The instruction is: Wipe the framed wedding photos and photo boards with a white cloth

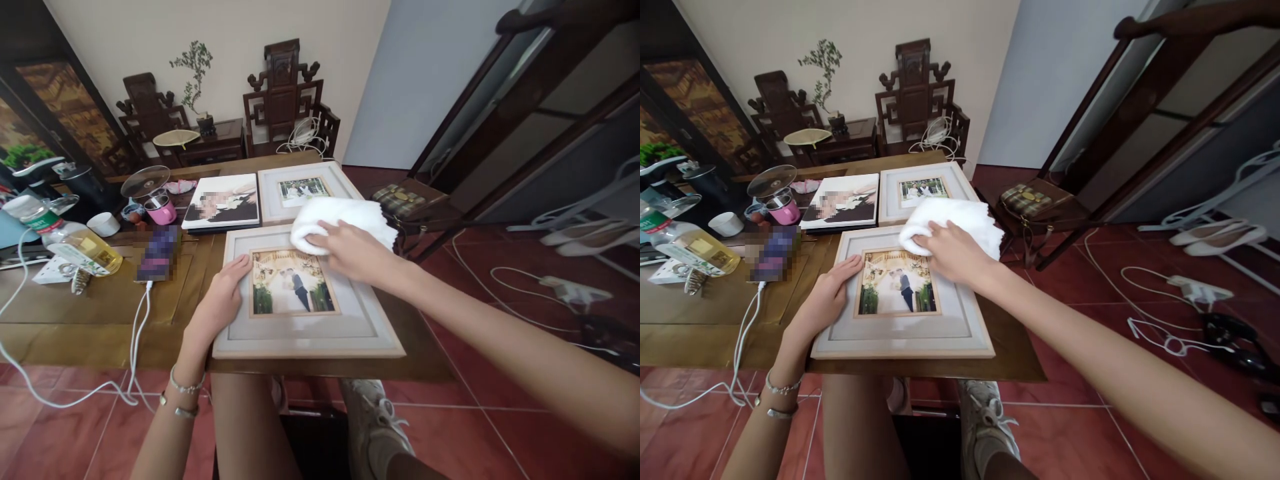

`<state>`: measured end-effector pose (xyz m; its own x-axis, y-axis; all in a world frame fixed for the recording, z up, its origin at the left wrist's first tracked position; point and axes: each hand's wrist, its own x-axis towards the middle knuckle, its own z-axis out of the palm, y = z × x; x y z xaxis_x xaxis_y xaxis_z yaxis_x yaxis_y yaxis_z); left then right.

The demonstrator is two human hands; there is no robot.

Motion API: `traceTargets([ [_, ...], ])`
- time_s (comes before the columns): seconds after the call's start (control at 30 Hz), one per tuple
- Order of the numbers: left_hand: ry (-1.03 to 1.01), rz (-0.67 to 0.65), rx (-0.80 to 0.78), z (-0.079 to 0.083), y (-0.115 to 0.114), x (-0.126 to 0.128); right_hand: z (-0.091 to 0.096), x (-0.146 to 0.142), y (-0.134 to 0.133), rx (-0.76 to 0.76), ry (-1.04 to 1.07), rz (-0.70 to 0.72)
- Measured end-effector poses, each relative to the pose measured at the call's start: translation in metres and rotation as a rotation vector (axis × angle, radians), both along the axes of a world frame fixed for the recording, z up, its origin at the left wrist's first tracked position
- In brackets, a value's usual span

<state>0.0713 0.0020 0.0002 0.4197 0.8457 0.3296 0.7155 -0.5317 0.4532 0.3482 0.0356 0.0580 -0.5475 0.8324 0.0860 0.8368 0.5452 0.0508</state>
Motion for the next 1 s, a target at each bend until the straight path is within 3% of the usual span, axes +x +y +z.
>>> traceTargets([
  [0.23,0.047,0.004,0.047,-0.005,0.004,-0.003,0.007,-0.066,0.018,-0.062,0.018,0.179],
  [0.4,0.097,0.007,0.040,0.001,0.004,-0.001,0.013,-0.104,0.029,-0.090,0.031,0.290],
  [0.53,0.068,0.010,0.044,0.002,0.003,0.000,0.011,-0.104,0.028,-0.085,0.060,0.285],
  [0.8,-0.073,0.070,0.027,-0.001,-0.002,0.004,0.004,-0.060,0.015,-0.055,0.016,0.137],
  [1.0,-0.214,0.174,0.066,0.008,-0.005,0.006,-0.003,-0.100,0.008,-0.008,0.005,0.256],
])
